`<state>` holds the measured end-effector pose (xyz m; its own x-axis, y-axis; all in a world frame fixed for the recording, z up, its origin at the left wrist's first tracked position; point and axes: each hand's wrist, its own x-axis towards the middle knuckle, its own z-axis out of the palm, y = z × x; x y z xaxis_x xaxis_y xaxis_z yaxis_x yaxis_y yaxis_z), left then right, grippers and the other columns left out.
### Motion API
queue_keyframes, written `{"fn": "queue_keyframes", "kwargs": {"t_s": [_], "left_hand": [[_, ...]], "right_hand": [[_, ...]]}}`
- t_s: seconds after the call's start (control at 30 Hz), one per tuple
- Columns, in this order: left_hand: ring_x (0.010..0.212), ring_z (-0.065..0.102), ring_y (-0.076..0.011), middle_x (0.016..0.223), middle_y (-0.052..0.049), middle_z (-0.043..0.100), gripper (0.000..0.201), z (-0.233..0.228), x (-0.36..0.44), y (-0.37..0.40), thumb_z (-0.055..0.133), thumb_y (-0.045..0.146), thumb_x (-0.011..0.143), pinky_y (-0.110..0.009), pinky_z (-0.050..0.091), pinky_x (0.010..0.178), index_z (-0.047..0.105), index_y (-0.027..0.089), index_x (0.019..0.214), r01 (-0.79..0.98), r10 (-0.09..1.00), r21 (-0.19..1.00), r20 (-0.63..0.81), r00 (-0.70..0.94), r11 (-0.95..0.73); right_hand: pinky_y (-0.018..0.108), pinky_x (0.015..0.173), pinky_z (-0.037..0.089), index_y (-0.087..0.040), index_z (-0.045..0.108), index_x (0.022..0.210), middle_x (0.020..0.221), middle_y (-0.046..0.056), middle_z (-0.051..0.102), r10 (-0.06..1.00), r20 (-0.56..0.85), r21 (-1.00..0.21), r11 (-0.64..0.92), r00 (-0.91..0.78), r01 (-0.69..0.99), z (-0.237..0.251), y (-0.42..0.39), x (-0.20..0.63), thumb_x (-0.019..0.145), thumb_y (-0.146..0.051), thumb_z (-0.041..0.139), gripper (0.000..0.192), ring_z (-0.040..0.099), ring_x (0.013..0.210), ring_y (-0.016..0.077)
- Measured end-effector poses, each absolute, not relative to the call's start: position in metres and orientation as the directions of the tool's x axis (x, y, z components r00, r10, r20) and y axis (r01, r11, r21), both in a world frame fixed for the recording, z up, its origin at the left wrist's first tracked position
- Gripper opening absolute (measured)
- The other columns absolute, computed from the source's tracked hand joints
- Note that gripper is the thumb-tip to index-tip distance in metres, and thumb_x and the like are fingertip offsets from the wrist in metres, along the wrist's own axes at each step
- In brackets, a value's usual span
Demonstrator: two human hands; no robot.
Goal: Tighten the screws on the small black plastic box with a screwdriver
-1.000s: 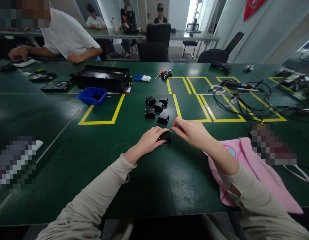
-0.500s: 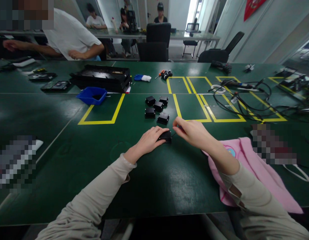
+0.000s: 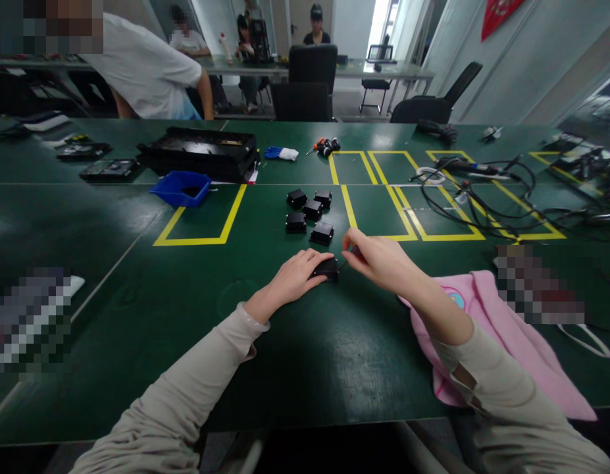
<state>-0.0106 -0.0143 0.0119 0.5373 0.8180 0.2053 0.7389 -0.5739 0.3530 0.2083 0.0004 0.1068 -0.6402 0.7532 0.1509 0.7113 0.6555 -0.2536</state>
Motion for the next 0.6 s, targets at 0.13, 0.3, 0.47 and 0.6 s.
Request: {"fn": "queue_keyframes", "kwargs": {"t_s": [0.13,0.3,0.47,0.6], "left_hand": [[0.103,0.053,-0.0224,0.118,-0.006,0.053,0.045,0.0115,-0.0103,-0.0144,0.054,0.036,0.094,-0.036,0.046,0.089,0.040,0.026,0.136,0.743,0.821,0.351,0.205,0.532,-0.569],[0.105,0.052,-0.0226,0.119,-0.006,0.053,0.045,0.0121,-0.0098,-0.0145,0.053,0.036,0.094,-0.036,0.045,0.090,0.040,0.027,0.136,0.742,0.823,0.357,0.203,0.531,-0.567],[0.104,0.053,-0.0226,0.119,-0.006,0.053,0.045,0.0137,-0.0095,-0.0149,0.052,0.037,0.094,-0.036,0.045,0.089,0.040,0.028,0.136,0.739,0.823,0.367,0.201,0.531,-0.566],[0.104,0.053,-0.0224,0.118,-0.006,0.053,0.045,0.0136,-0.0097,-0.0147,0.053,0.036,0.094,-0.035,0.046,0.089,0.039,0.027,0.136,0.740,0.826,0.369,0.197,0.529,-0.562]], "right_hand": [[0.026,0.057,0.027,-0.020,0.052,0.098,0.074,0.003,0.064,0.762,0.144,-0.215,0.647,-0.632,0.731,0.1071,0.0005,0.2073,0.096,-0.042,0.035,0.028,0.056,0.063,0.0157],[0.026,0.056,0.027,-0.020,0.050,0.101,0.074,0.002,0.064,0.772,0.147,-0.217,0.636,-0.619,0.741,0.1054,0.0016,0.2078,0.096,-0.038,0.035,0.024,0.055,0.061,0.0153],[0.026,0.056,0.026,-0.020,0.050,0.099,0.079,0.004,0.065,0.768,0.163,-0.215,0.641,-0.620,0.737,0.1065,0.0007,0.2078,0.095,-0.036,0.036,0.021,0.055,0.064,0.0152],[0.026,0.056,0.026,-0.020,0.053,0.097,0.075,0.003,0.065,0.782,0.139,-0.183,0.624,-0.608,0.760,0.1088,-0.0014,0.2062,0.096,-0.040,0.035,0.026,0.055,0.063,0.0156]]}}
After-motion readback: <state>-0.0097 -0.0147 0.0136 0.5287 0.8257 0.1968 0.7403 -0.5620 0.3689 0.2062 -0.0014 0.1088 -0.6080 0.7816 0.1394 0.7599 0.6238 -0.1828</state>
